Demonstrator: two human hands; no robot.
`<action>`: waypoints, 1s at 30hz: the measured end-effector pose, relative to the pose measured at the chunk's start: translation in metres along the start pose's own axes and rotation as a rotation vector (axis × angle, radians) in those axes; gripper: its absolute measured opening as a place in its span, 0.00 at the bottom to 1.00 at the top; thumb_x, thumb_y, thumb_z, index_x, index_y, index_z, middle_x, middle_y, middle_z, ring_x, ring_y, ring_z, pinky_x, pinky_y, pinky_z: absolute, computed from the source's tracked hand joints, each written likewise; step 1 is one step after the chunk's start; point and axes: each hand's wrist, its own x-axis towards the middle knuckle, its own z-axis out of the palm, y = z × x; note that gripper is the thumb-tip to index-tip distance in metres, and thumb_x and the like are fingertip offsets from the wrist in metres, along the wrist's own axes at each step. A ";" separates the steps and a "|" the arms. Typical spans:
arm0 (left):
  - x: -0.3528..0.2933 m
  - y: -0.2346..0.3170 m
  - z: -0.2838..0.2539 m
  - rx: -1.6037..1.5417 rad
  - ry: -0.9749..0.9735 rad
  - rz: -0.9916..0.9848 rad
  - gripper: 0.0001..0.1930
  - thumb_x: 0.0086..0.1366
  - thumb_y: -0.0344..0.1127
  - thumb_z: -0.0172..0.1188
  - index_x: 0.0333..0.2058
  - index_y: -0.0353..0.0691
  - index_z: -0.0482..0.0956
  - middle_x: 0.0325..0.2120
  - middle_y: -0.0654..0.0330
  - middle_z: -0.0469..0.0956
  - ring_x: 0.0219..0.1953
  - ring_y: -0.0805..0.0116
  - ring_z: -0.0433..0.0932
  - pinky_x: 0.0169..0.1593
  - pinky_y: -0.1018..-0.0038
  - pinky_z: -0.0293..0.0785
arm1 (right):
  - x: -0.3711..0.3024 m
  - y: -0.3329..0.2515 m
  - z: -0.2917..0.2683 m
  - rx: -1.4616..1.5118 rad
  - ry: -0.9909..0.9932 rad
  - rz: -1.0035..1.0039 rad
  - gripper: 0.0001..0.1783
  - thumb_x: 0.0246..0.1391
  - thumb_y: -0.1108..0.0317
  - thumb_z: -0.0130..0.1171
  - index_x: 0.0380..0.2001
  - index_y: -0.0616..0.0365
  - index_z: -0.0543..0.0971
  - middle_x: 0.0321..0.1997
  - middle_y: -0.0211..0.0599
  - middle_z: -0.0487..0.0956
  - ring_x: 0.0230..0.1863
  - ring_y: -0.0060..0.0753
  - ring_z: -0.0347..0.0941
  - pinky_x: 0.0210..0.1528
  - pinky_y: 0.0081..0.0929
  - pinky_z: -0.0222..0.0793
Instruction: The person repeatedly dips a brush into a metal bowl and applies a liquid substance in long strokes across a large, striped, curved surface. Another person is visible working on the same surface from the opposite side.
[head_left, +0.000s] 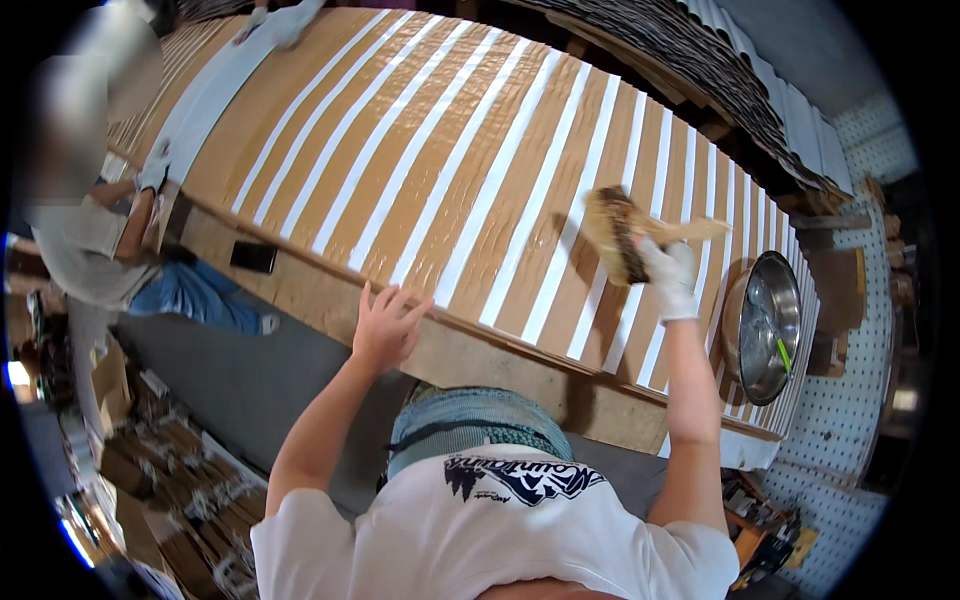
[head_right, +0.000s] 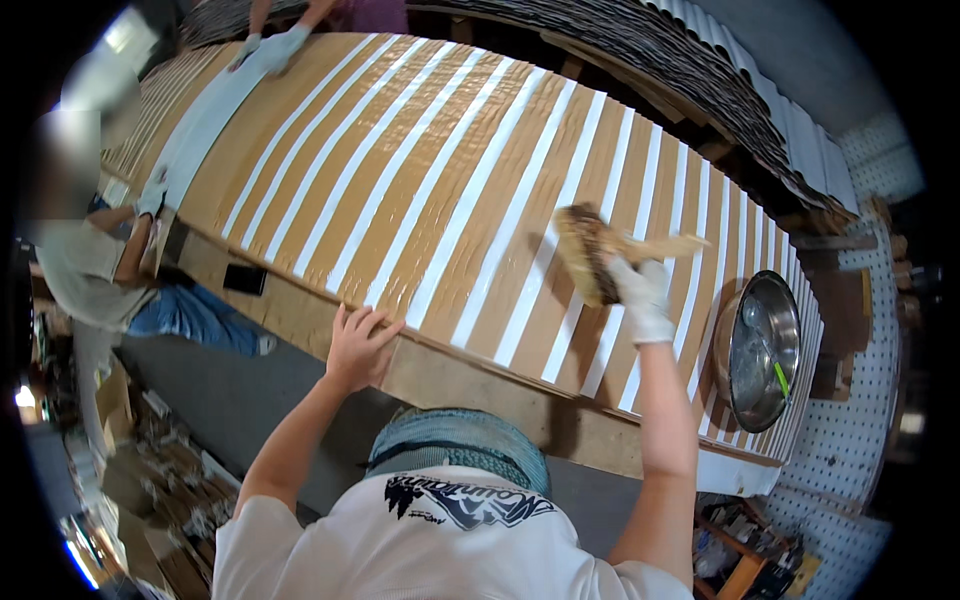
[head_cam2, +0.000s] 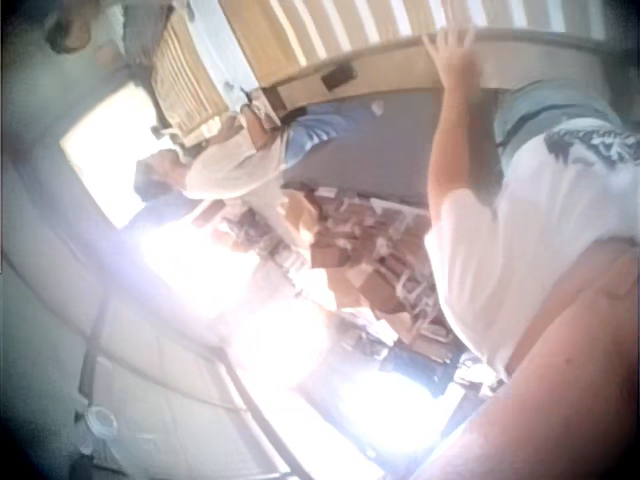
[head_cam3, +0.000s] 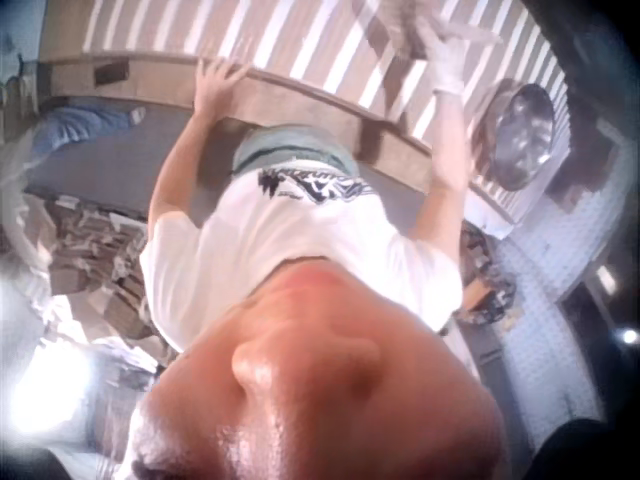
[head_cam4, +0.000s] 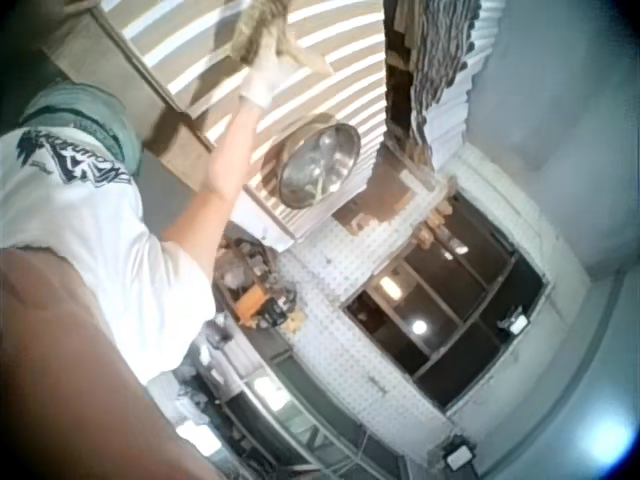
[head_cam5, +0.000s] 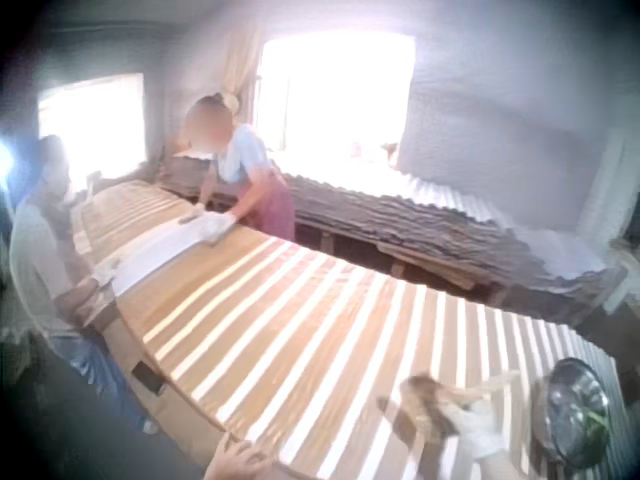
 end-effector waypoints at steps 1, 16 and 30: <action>0.001 -0.010 -0.002 0.038 -0.030 0.022 0.31 0.54 0.38 0.65 0.60 0.61 0.75 0.56 0.61 0.71 0.62 0.53 0.66 0.67 0.38 0.53 | 0.007 -0.018 0.032 -0.172 0.001 -0.068 0.29 0.53 0.53 0.67 0.52 0.64 0.81 0.44 0.48 0.84 0.46 0.39 0.80 0.51 0.34 0.72; 0.007 -0.056 0.028 0.040 -0.170 0.216 0.36 0.54 0.36 0.61 0.65 0.62 0.70 0.63 0.65 0.63 0.65 0.55 0.59 0.66 0.35 0.56 | 0.232 -0.040 0.208 -0.813 0.010 -0.172 0.22 0.50 0.53 0.68 0.36 0.60 0.74 0.35 0.54 0.80 0.42 0.60 0.77 0.48 0.48 0.71; 0.000 -0.062 0.035 -0.033 -0.257 0.169 0.31 0.57 0.32 0.60 0.60 0.68 0.76 0.66 0.66 0.59 0.68 0.53 0.56 0.61 0.35 0.67 | 0.444 0.005 0.218 -1.157 0.371 -0.358 0.22 0.56 0.50 0.63 0.45 0.53 0.74 0.41 0.41 0.84 0.48 0.45 0.80 0.48 0.45 0.74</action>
